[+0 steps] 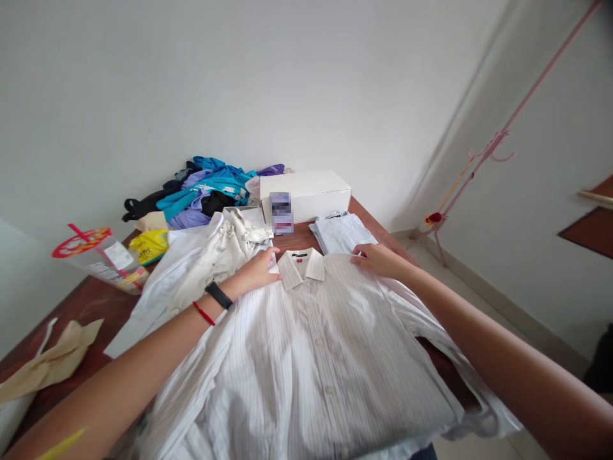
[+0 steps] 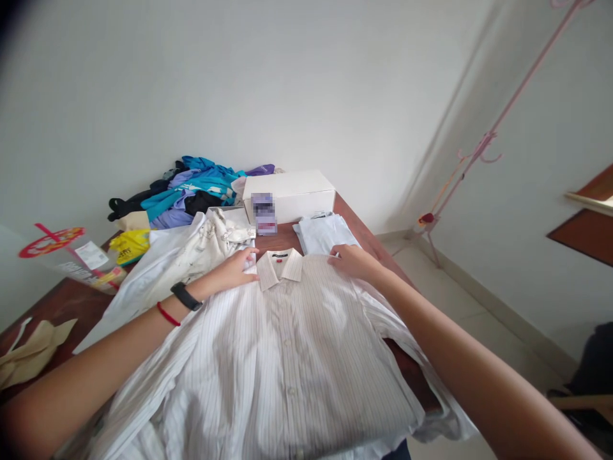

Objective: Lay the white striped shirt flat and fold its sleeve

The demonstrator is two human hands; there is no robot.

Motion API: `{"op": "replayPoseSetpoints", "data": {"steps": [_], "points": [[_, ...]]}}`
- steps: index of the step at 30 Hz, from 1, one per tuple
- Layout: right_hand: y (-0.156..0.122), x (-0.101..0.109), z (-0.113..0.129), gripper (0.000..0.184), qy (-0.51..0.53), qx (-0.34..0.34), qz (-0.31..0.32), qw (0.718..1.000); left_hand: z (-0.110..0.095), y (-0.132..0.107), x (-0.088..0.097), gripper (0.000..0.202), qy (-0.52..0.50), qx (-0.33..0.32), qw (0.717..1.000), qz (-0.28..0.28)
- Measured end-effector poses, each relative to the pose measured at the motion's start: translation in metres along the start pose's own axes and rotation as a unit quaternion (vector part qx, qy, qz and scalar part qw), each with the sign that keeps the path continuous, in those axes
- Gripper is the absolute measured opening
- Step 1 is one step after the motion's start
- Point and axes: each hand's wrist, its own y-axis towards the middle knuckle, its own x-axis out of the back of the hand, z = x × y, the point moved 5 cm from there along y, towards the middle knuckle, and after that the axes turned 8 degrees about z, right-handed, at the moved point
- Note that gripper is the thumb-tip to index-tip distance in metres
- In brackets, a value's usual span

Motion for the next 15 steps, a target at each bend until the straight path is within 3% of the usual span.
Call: {"op": "replayPoseSetpoints", "data": {"steps": [4,8,12,15], "points": [[0.003,0.008,0.000,0.032,0.034,0.020,-0.016,0.999,-0.038,-0.002,-0.002,0.082,0.078,-0.064,0.993,0.064],[0.007,0.006,0.005,0.035,0.041,0.023,-0.008,0.999,-0.077,0.018,-0.027,0.085,0.083,-0.071,0.985,0.132],[-0.001,-0.002,0.000,0.032,0.021,-0.003,-0.008,1.000,-0.091,0.044,-0.061,0.084,0.105,-0.047,0.985,0.126],[-0.021,-0.009,-0.017,0.030,0.010,-0.022,-0.016,1.000,-0.091,0.050,-0.074,0.081,0.126,-0.042,0.989,0.069]]}}
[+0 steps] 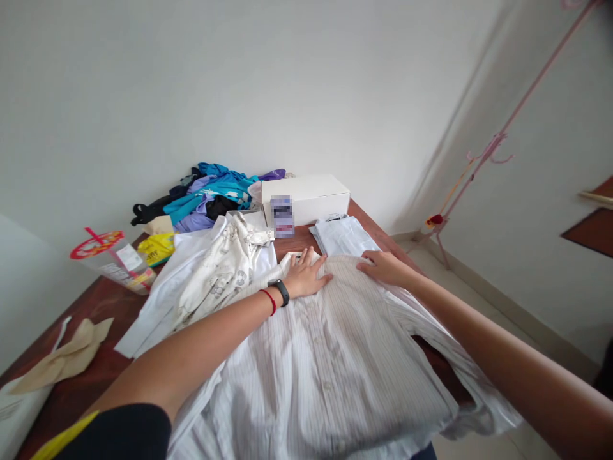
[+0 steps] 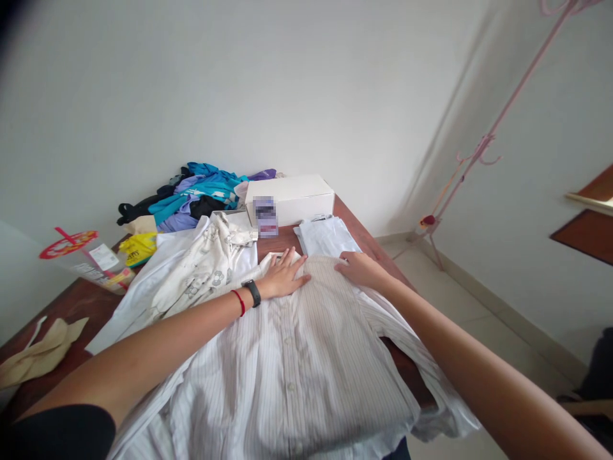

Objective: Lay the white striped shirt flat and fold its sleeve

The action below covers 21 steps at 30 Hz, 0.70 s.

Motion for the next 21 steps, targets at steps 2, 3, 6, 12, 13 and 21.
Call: {"op": "replayPoseSetpoints", "data": {"steps": [2,3,6,12,13,21], "points": [[-0.017,-0.005,-0.016,0.026,-0.002,-0.012,0.004,1.000,0.000,-0.001,-0.002,0.079,0.015,0.003,0.999,-0.033],[-0.026,-0.006,-0.024,0.024,0.002,-0.017,0.006,1.000,0.000,-0.003,-0.003,0.078,0.021,0.004,0.999,-0.039],[-0.053,-0.009,-0.044,0.024,0.035,-0.028,-0.004,0.999,-0.001,-0.005,-0.004,0.077,0.038,0.006,0.998,-0.047],[-0.109,-0.010,-0.066,0.022,0.302,-0.082,0.049,0.948,-0.005,-0.004,-0.001,0.075,0.058,0.008,0.997,-0.047],[-0.119,-0.010,-0.066,0.025,0.371,-0.086,0.063,0.923,-0.005,-0.004,-0.001,0.075,0.060,0.011,0.997,-0.046],[-0.173,0.002,-0.056,0.042,0.558,-0.061,0.150,0.814,-0.007,-0.006,0.001,0.073,0.065,0.015,0.997,-0.045]]}}
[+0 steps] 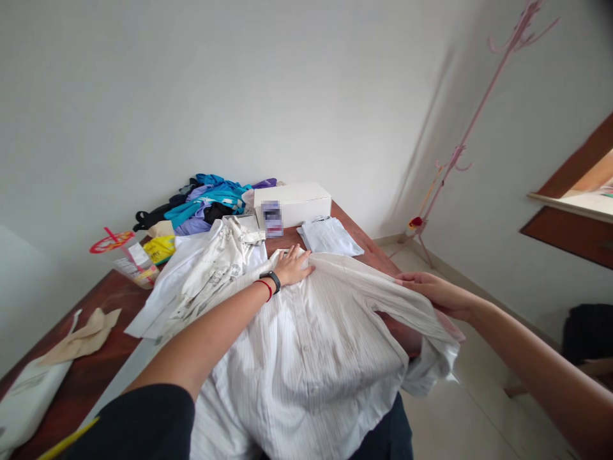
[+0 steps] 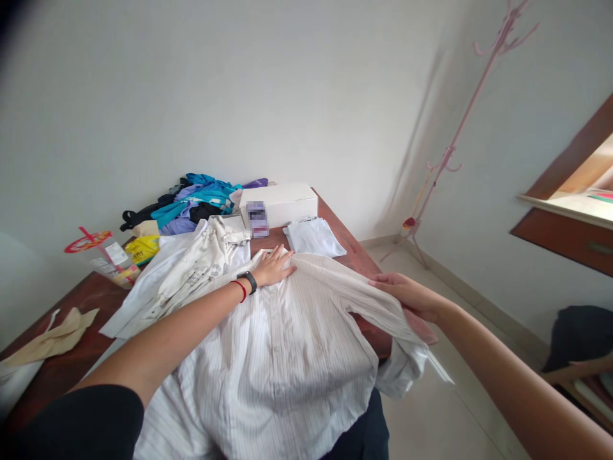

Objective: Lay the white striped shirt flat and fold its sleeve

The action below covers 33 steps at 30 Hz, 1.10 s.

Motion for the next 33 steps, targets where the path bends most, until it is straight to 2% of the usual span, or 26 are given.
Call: {"op": "replayPoseSetpoints", "data": {"steps": [5,9,13,17,20,23,24,25,27,29,30,32,33], "points": [[-0.015,-0.006,-0.016,0.036,0.030,-0.056,0.051,0.997,0.001,0.001,-0.002,0.072,0.007,0.000,1.000,-0.009],[-0.023,0.004,-0.020,0.022,0.129,0.003,-0.012,0.992,0.002,0.003,-0.003,0.072,0.010,0.003,1.000,-0.011],[-0.037,0.022,-0.022,0.024,0.165,0.048,-0.077,0.982,0.003,0.003,-0.005,0.074,0.006,0.005,1.000,-0.013],[-0.054,0.042,-0.015,0.026,0.129,0.045,-0.143,0.980,0.003,0.004,-0.005,0.074,0.005,0.001,1.000,-0.020],[-0.065,0.060,0.003,0.033,0.091,0.076,-0.198,0.973,0.005,0.004,-0.006,0.075,0.000,0.000,1.000,-0.026],[-0.068,0.081,0.032,0.039,-0.066,0.095,-0.217,0.969,0.005,0.004,-0.007,0.076,-0.001,-0.004,0.999,-0.036],[-0.068,0.089,0.043,0.040,-0.153,0.100,-0.225,0.957,0.006,0.004,-0.007,0.075,-0.002,-0.005,0.999,-0.039],[-0.067,0.097,0.054,0.040,-0.244,0.106,-0.243,0.933,0.005,0.003,-0.007,0.075,-0.002,-0.005,0.999,-0.042],[-0.067,0.113,0.072,0.037,-0.402,0.110,-0.313,0.853,0.005,0.002,-0.007,0.074,-0.003,-0.007,0.999,-0.049],[-0.067,0.121,0.084,0.032,-0.501,0.126,-0.400,0.757,0.005,0.002,-0.007,0.073,-0.005,-0.009,0.998,-0.057],[-0.066,0.119,0.086,0.030,-0.529,0.148,-0.437,0.712,0.005,0.002,-0.007,0.073,-0.007,-0.009,0.998,-0.061],[-0.062,0.102,0.083,0.031,-0.563,0.226,-0.481,0.633,0.005,0.002,-0.007,0.071,-0.010,-0.004,0.998,-0.069],[-0.058,0.090,0.076,0.031,-0.558,0.255,-0.487,0.622,0.005,0.002,-0.007,0.071,-0.011,-0.002,0.997,-0.072]]}}
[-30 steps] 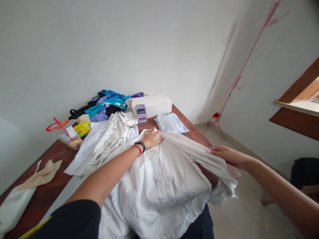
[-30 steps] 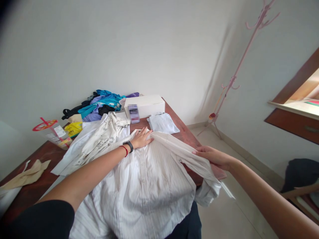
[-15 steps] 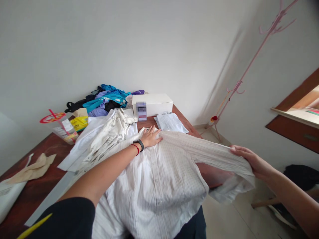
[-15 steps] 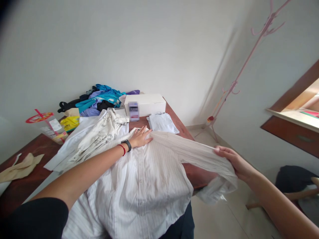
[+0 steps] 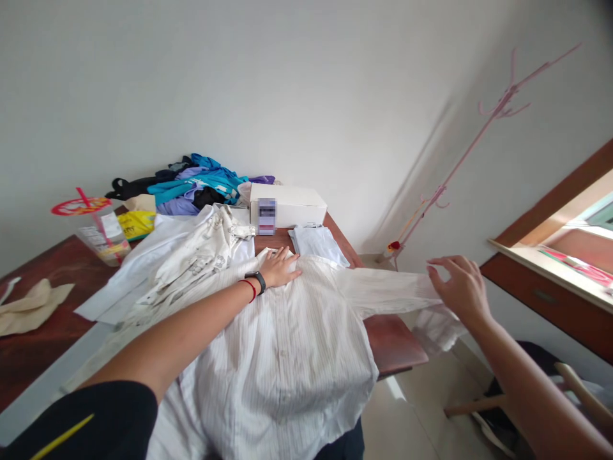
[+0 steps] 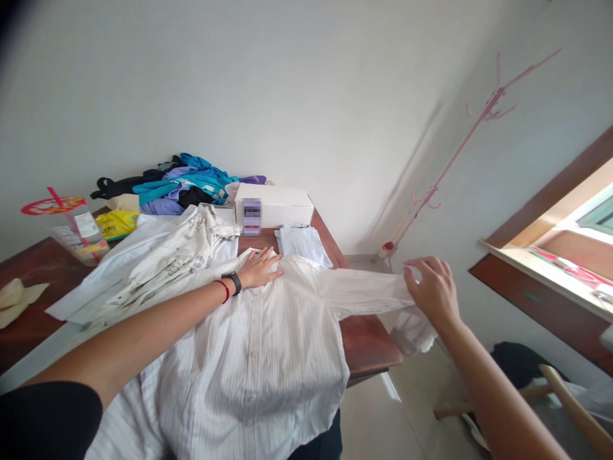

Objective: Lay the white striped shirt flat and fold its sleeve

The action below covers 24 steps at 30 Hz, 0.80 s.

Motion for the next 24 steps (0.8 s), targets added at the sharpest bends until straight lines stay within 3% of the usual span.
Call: {"op": "replayPoseSetpoints", "data": {"steps": [2,3,5,7,9,11,14,18,24], "points": [[-0.022,-0.019,0.022,0.028,0.071,-0.021,0.001,0.997,0.000,0.000,0.000,0.070,-0.003,0.001,1.000,-0.002],[-0.034,-0.033,0.035,0.027,0.121,-0.042,0.033,0.991,0.000,0.000,0.000,0.069,-0.006,-0.001,1.000,-0.001],[-0.060,-0.059,0.068,0.026,0.201,-0.045,0.132,0.970,-0.001,0.000,0.001,0.069,-0.009,-0.001,1.000,0.002],[-0.083,-0.077,0.105,0.024,0.238,-0.005,0.233,0.943,-0.001,0.000,0.002,0.069,-0.010,0.000,1.000,0.003],[-0.100,-0.082,0.132,0.023,0.239,0.030,0.284,0.928,-0.001,0.000,0.002,0.069,-0.011,0.001,1.000,0.002],[-0.111,-0.079,0.146,0.023,0.222,0.046,0.283,0.932,-0.001,0.000,0.002,0.069,-0.013,0.000,1.000,0.001],[-0.124,-0.070,0.148,0.026,0.206,0.039,0.255,0.944,-0.001,-0.001,0.001,0.069,-0.011,-0.001,1.000,0.001],[-0.143,-0.069,0.131,0.033,0.179,-0.014,0.252,0.951,-0.002,-0.001,0.001,0.069,-0.011,0.000,1.000,0.000],[-0.151,-0.086,0.110,0.066,0.176,-0.097,0.279,0.939,-0.001,-0.002,0.001,0.069,-0.015,-0.002,1.000,-0.009]]}}
